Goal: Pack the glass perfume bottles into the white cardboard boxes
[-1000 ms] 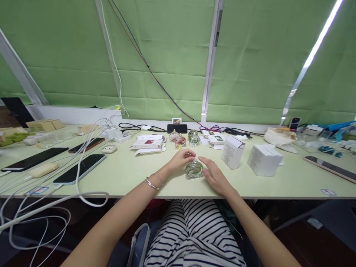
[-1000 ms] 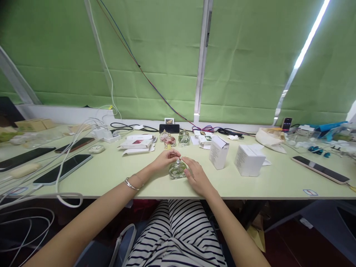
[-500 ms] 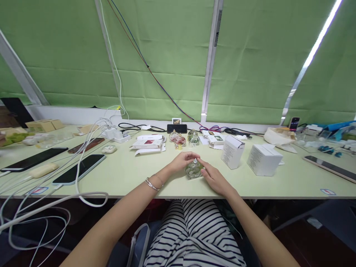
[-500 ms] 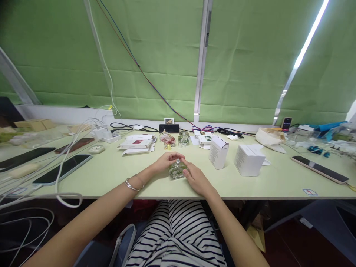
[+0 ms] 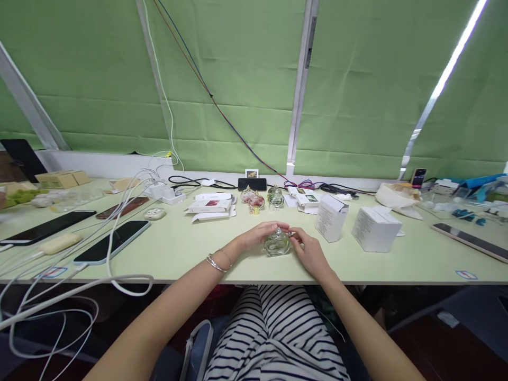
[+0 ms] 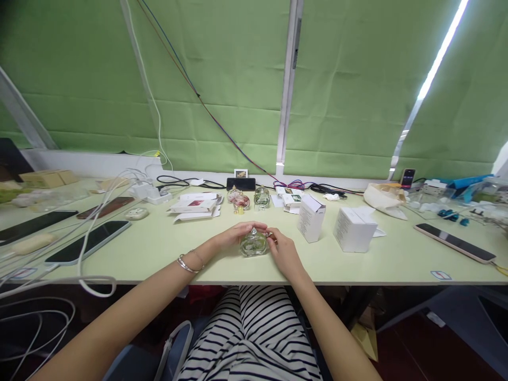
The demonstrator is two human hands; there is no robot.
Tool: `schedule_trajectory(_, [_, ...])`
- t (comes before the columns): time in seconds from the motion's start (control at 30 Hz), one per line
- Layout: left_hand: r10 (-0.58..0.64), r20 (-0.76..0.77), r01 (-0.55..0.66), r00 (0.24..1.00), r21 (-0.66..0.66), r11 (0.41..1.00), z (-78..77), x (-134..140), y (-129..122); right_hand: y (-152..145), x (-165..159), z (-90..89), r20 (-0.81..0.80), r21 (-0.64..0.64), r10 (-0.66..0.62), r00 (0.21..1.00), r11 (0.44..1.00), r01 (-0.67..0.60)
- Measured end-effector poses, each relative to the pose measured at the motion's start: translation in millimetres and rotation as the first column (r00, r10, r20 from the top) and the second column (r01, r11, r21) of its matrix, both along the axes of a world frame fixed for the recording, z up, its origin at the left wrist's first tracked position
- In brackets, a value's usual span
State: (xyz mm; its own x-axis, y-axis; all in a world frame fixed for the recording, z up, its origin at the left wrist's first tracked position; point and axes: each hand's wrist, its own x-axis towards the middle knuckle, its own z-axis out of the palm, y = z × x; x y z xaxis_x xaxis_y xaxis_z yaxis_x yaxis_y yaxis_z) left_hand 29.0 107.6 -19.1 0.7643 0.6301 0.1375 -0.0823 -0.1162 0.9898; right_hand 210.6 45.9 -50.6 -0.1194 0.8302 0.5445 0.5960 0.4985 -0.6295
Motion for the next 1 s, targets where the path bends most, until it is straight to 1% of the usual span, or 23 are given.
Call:
schedule_trajectory(0.03, [-0.019, -0.01, 0.019, 1.0, -0.005, 1.0, 0.0, -0.4, -0.4, 0.2, -0.4, 0.0, 0.0, 0.002, -0.014, 1.0, 1.0, 0.014])
schedule_trajectory(0.1, [-0.061, -0.042, 0.062, 0.997, 0.032, 0.998, -0.5, -1.2, -0.1, 0.2, -1.1, 0.1, 0.005, 0.003, -0.039, 0.999, 0.999, 0.039])
schedule_trajectory(0.2, [-0.089, -0.121, 0.108, 0.989, 0.162, 0.981, -1.5, -1.7, 1.3, 0.3, -0.7, -0.1, 0.0, -0.009, -0.056, 0.998, 0.998, 0.056])
schedule_trajectory(0.3, [-0.032, -0.177, 0.078, 0.984, 0.263, 0.962, -1.7, -1.2, 0.7, -0.2, 0.8, 0.5, -0.044, -0.005, -0.059, 0.997, 0.998, 0.059])
schedule_trajectory(0.37, [0.026, -0.208, 0.04, 0.978, 0.308, 0.95, -1.6, -0.8, -0.9, -1.4, -0.3, 2.4, -0.08, 0.046, -0.041, 0.996, 0.998, 0.044])
schedule_trajectory(0.47, [0.068, -0.239, 0.015, 0.969, 0.329, 0.944, -2.8, 0.0, -2.6, -2.6, -8.1, 6.6, -0.149, 0.128, 0.023, 0.989, 0.992, -0.004])
schedule_trajectory(0.57, [0.03, -0.22, 0.045, 0.975, 0.328, 0.943, -5.6, 0.7, -1.6, 0.7, -19.7, 9.7, -0.244, 0.145, 0.061, 0.968, 0.989, -0.026])
schedule_trajectory(0.63, [0.003, -0.205, 0.065, 0.979, 0.323, 0.944, -7.3, 0.9, 0.2, 5.8, -24.6, 11.5, -0.275, 0.147, 0.071, 0.959, 0.989, -0.031])
schedule_trajectory(0.7, [0.01, -0.217, 0.061, 0.976, 0.316, 0.947, -8.3, 0.9, 1.8, 11.5, -25.2, 13.9, -0.252, 0.149, 0.101, 0.963, 0.987, -0.064])
schedule_trajectory(0.77, [0.03, -0.242, 0.05, 0.97, 0.318, 0.947, -8.4, 0.8, 2.6, 15.9, -22.3, 16.5, -0.191, 0.152, 0.148, 0.97, 0.981, -0.119])
schedule_trajectory(0.83, [0.046, -0.26, 0.044, 0.965, 0.331, 0.943, -7.5, 0.7, 2.4, 18.1, -18.6, 18.0, -0.148, 0.161, 0.168, 0.975, 0.976, -0.144])
schedule_trajectory(1.0, [0.095, -0.289, 0.034, 0.953, 0.412, 0.911, -2.7, -0.1, -0.6, 16.4, -19.4, 15.0, -0.157, 0.213, 0.101, 0.982, 0.975, -0.066])
